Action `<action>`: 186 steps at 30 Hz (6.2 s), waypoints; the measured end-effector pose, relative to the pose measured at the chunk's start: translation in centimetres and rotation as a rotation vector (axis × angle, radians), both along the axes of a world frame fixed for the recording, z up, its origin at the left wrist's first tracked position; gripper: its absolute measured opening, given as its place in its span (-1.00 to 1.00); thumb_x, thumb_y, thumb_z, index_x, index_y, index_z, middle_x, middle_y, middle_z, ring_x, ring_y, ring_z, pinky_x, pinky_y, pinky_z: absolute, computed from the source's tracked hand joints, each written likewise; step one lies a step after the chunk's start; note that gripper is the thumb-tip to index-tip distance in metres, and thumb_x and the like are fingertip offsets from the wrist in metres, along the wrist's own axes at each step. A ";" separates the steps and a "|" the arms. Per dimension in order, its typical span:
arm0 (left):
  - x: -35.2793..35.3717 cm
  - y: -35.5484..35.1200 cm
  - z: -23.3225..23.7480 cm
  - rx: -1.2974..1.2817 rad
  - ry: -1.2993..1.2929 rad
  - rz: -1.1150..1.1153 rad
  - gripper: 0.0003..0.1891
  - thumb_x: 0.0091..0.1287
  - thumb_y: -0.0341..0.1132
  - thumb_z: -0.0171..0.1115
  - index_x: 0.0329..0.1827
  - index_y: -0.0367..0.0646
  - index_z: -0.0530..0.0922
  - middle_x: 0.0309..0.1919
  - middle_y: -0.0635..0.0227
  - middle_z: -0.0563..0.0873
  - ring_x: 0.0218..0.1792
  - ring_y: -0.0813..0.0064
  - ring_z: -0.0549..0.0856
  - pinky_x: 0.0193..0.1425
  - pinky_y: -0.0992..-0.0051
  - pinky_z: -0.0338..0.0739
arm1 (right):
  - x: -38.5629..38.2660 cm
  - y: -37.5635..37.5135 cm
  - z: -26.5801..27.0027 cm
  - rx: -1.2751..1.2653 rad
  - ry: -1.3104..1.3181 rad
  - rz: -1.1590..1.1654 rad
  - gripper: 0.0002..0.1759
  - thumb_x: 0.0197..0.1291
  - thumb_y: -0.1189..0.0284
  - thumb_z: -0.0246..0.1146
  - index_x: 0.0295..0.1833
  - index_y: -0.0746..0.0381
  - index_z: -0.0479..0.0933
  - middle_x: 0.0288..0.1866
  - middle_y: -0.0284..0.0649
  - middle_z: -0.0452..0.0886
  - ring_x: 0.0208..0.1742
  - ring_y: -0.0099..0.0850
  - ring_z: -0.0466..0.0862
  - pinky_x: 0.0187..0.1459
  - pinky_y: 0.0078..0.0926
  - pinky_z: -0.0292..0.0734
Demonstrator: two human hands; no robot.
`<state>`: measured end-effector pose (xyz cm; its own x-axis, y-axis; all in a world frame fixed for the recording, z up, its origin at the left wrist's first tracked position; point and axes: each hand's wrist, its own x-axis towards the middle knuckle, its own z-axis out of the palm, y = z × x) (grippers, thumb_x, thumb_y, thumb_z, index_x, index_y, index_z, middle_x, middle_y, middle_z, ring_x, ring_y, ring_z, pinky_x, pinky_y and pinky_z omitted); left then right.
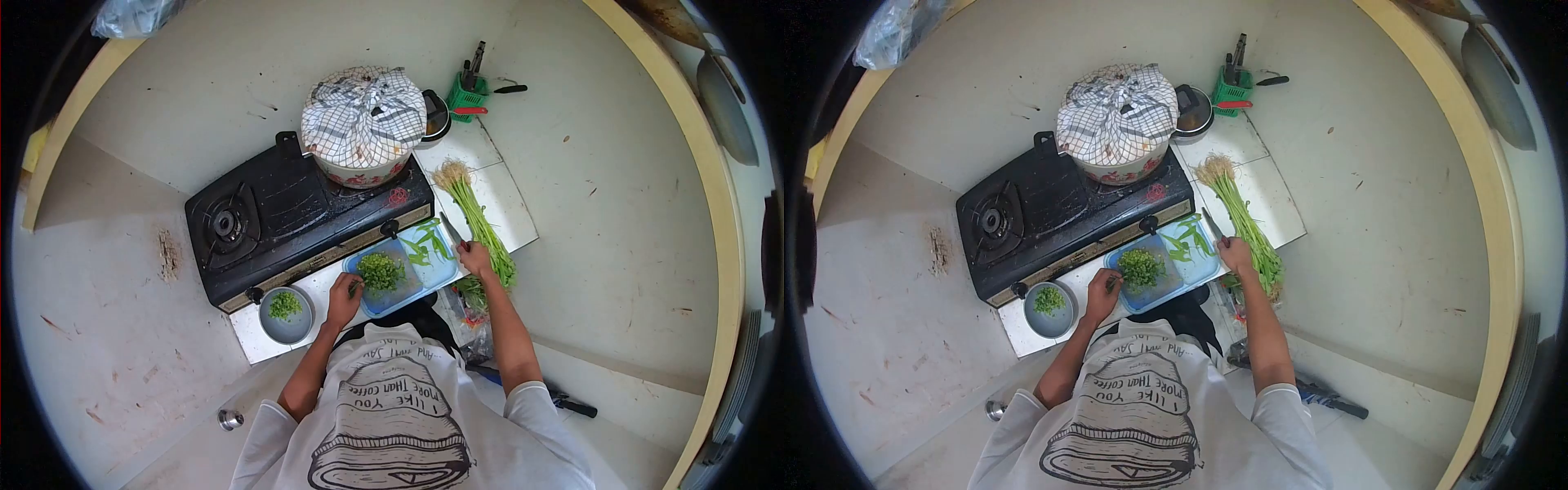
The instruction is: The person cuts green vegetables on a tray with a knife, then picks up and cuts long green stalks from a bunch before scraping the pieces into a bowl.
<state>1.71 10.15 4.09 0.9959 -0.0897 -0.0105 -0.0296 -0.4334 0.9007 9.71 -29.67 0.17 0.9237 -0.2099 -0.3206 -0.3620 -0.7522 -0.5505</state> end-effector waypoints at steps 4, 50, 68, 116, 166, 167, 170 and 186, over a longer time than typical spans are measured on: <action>0.9 -0.3 0.5 -0.007 0.006 -0.017 -0.85 0.35 -0.54 0.35 -0.05 -0.29 0.65 -0.15 0.10 0.69 -0.15 0.14 0.79 -0.04 0.30 0.66 | -0.1 1.0 2.2 -0.012 0.052 0.061 -0.53 0.31 0.09 0.31 -0.08 0.34 0.75 -0.19 0.20 0.76 -0.08 0.13 0.79 0.03 -0.05 0.66; 2.3 -1.0 -0.1 0.016 0.050 -0.098 -0.86 0.34 -0.49 0.42 -0.07 -0.19 0.70 -0.09 0.20 0.73 -0.17 0.28 0.75 -0.09 0.34 0.61 | 0.4 8.4 1.0 0.879 -0.087 -0.437 -0.61 0.48 0.33 0.29 0.29 0.28 0.65 -0.20 -0.26 0.76 -0.56 -0.53 0.65 -0.48 -0.55 0.57; 1.1 -0.6 -2.6 0.188 0.171 0.165 -0.83 0.28 -0.47 0.42 -0.08 -0.13 0.71 0.32 -0.08 0.56 0.02 0.09 0.76 0.01 0.25 0.70 | -1.3 5.6 -2.2 0.333 -0.192 -0.365 -0.69 0.36 0.36 0.28 0.09 0.27 0.75 -0.46 -0.08 0.77 -0.44 -0.27 0.83 -0.20 -0.27 0.73; -1.6 2.3 -2.1 0.085 0.226 0.138 -0.85 0.29 -0.47 0.41 -0.10 -0.19 0.70 0.15 0.02 0.74 -0.23 0.30 0.82 -0.07 0.36 0.68 | -8.8 3.4 -4.0 0.219 -0.192 -0.460 -0.76 0.47 0.41 0.25 0.09 0.26 0.73 -0.47 -0.23 0.70 -0.52 -0.49 0.70 -0.51 -0.45 0.55; -4.8 -2.1 -3.5 0.139 0.020 0.126 -0.90 0.33 -0.54 0.33 -0.14 -0.28 0.61 -0.18 0.03 0.56 -0.15 -0.09 0.67 0.00 0.06 0.59 | -13.4 15.8 3.4 -0.035 0.108 0.714 -0.46 0.55 0.02 0.11 -0.05 0.38 0.52 -0.45 0.28 0.68 -0.35 0.31 0.73 -0.24 0.22 0.67; -4.9 -2.2 -3.4 0.140 0.015 0.133 -0.90 0.33 -0.54 0.33 -0.14 -0.28 0.61 -0.18 0.02 0.56 -0.15 -0.09 0.67 0.00 0.06 0.59 | -13.5 15.7 3.1 -0.030 0.096 0.714 -0.46 0.55 0.02 0.11 -0.05 0.38 0.52 -0.46 0.28 0.68 -0.37 0.31 0.73 -0.26 0.23 0.67; -5.1 -2.3 -3.2 0.151 0.013 0.134 -0.90 0.32 -0.54 0.33 -0.15 -0.28 0.61 -0.19 0.02 0.55 -0.15 -0.08 0.66 0.01 0.07 0.60 | -13.8 15.8 3.0 -0.054 0.074 0.731 -0.47 0.55 0.02 0.12 -0.11 0.36 0.53 -0.49 0.27 0.67 -0.39 0.29 0.73 -0.29 0.23 0.67; -5.3 -1.8 -4.2 0.087 0.032 0.212 -0.88 0.29 -0.54 0.41 -0.13 -0.29 0.71 -0.23 0.09 0.69 -0.16 0.08 0.74 -0.01 0.19 0.65 | -13.9 16.8 -0.2 -0.092 -0.041 0.712 -0.49 0.55 0.03 0.12 -0.18 0.33 0.56 -0.55 0.18 0.66 -0.46 0.22 0.73 -0.37 0.20 0.68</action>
<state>-3.63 8.32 -0.11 0.9914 0.1243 -0.0408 0.0984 -0.5026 0.8589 -4.23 -12.83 -0.03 0.8574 0.4233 -0.2927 0.2533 -0.8422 -0.4760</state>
